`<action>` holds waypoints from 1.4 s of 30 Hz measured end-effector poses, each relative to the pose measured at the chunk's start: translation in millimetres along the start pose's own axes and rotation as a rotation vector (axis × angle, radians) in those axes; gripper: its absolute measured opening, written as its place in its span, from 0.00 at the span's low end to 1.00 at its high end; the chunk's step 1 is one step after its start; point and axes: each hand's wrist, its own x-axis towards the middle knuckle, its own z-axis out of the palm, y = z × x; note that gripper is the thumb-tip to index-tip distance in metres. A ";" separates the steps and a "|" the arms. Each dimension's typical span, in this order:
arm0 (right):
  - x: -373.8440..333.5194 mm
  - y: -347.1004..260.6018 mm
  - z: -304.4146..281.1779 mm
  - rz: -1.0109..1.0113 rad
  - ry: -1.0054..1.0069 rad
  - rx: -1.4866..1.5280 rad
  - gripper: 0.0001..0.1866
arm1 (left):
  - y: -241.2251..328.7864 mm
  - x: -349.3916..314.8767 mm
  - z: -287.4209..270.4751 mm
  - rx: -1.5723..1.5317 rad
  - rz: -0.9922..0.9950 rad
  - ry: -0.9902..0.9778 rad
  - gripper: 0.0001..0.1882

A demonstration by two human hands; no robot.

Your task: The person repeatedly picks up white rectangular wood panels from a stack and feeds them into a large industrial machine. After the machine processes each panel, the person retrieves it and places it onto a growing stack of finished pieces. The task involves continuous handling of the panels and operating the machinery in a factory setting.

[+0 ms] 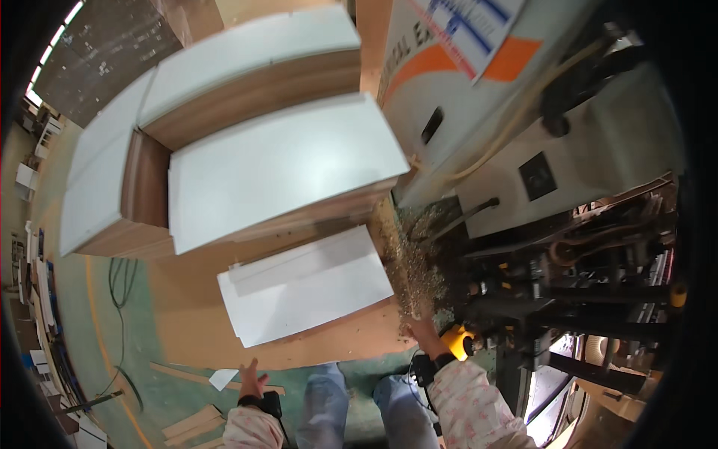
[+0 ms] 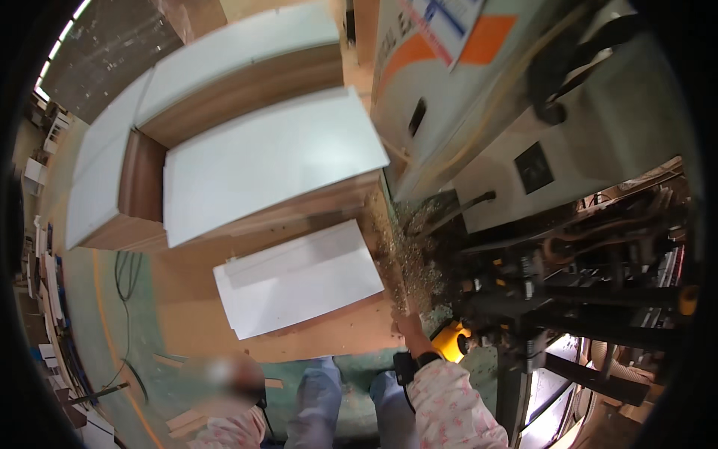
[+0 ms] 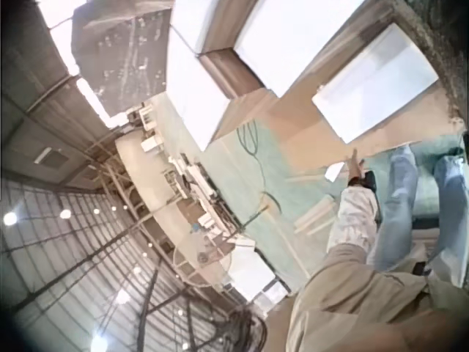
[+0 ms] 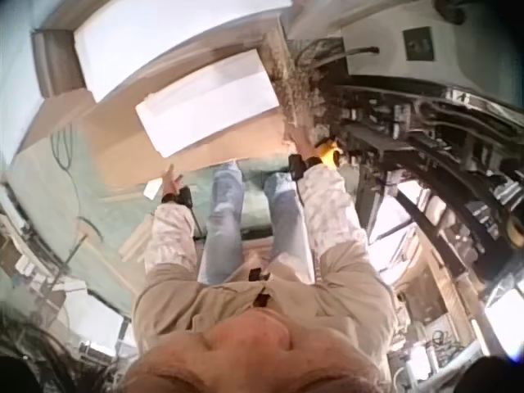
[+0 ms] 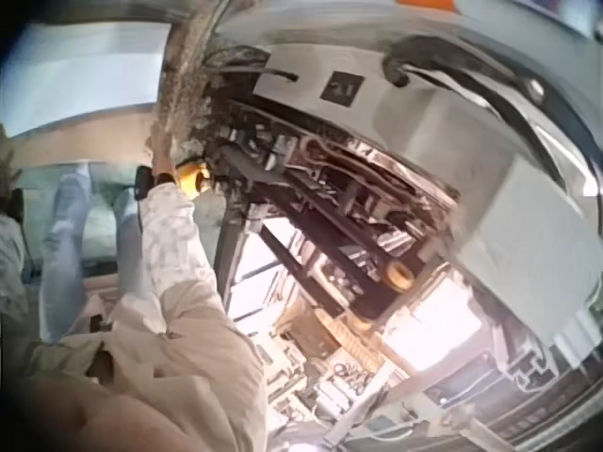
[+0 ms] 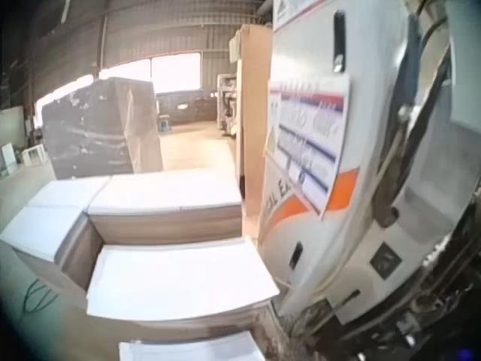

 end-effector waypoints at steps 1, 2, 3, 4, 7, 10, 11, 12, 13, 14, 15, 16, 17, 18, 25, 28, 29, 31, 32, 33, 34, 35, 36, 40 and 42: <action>21.4 2.3 11.2 0.047 0.034 -0.008 0.41 | 11.1 17.5 13.9 -0.037 -0.029 0.063 0.36; 40.4 1.4 25.0 0.090 0.063 -0.018 0.42 | 15.9 33.9 23.8 -0.078 -0.053 0.130 0.39; 56.4 2.1 39.2 0.084 0.064 -0.010 0.42 | 9.0 64.5 18.5 -0.117 -0.005 0.127 0.42; 70.0 5.1 50.2 0.075 0.077 0.003 0.43 | 11.4 80.2 19.7 -0.133 0.000 0.127 0.43; 99.9 15.5 75.6 0.053 0.113 -0.099 0.43 | 17.2 122.6 22.6 -0.199 0.043 0.129 0.43; 110.5 29.8 95.0 0.011 0.168 -0.179 0.41 | 34.5 140.6 12.6 0.015 0.049 -0.004 0.37; 112.7 32.4 97.5 -0.010 0.192 -0.189 0.40 | 44.4 140.1 13.9 0.022 0.050 -0.030 0.29; 113.5 34.3 99.7 -0.025 0.205 -0.207 0.40 | 44.7 146.6 9.8 0.066 0.054 -0.022 0.27; 113.9 35.6 101.3 -0.041 0.218 -0.224 0.40 | 46.1 153.1 5.2 0.110 0.058 -0.015 0.25; 114.3 36.1 102.3 -0.058 0.230 -0.241 0.39 | 46.2 157.9 1.9 0.154 0.063 -0.007 0.23; 113.9 35.2 103.4 -0.059 0.248 -0.238 0.39 | 50.2 156.1 4.9 0.256 0.058 0.049 0.22; 112.7 34.0 103.9 -0.061 0.265 -0.236 0.39 | 53.8 152.0 7.5 0.358 0.054 0.106 0.22; 111.7 32.5 104.6 -0.062 0.282 -0.233 0.39 | 57.6 148.3 10.2 0.459 0.049 0.162 0.22; 111.4 32.4 104.7 -0.068 0.267 -0.176 0.38 | 58.1 148.1 11.3 0.421 0.047 0.165 0.22; 111.6 31.8 103.6 -0.079 0.302 -0.124 0.31 | 51.5 158.5 -9.2 0.306 0.130 0.173 0.20; 122.7 45.2 91.9 -0.205 0.368 -0.289 0.28 | 49.0 160.2 -14.4 0.223 0.196 0.169 0.20; 124.7 46.7 87.1 -0.223 0.375 -0.281 0.27 | 55.4 151.1 -12.7 0.190 0.210 0.181 0.20; 125.1 35.8 86.8 -0.228 0.367 -0.211 0.24 | 79.1 120.4 -14.3 0.208 0.082 0.021 0.21; 123.2 25.4 87.7 -0.219 0.355 -0.149 0.22 | 91.2 105.8 -15.4 0.217 0.020 -0.061 0.22; 116.1 7.2 93.8 -0.188 0.309 0.012 0.21 | 97.2 93.9 -21.8 0.206 -0.016 -0.164 0.24; 105.4 -16.2 100.1 -0.161 0.264 0.169 0.21 | 100.2 80.3 -25.4 0.168 0.009 -0.176 0.24; 96.6 -34.6 104.6 -0.136 0.218 0.328 0.20 | 102.4 64.0 -27.5 0.131 0.036 -0.191 0.24; 93.2 -37.7 95.2 -0.377 0.139 0.064 0.20 | 106.1 45.6 -24.8 0.105 0.062 -0.231 0.24; 45.7 -32.9 56.4 -0.711 0.146 -0.690 0.21 | 145.7 -66.6 -19.6 0.190 0.021 -0.146 0.24; -7.1 -34.2 46.2 -0.949 0.332 -1.013 0.21 | 125.6 -72.3 -83.1 0.941 0.467 -0.363 0.28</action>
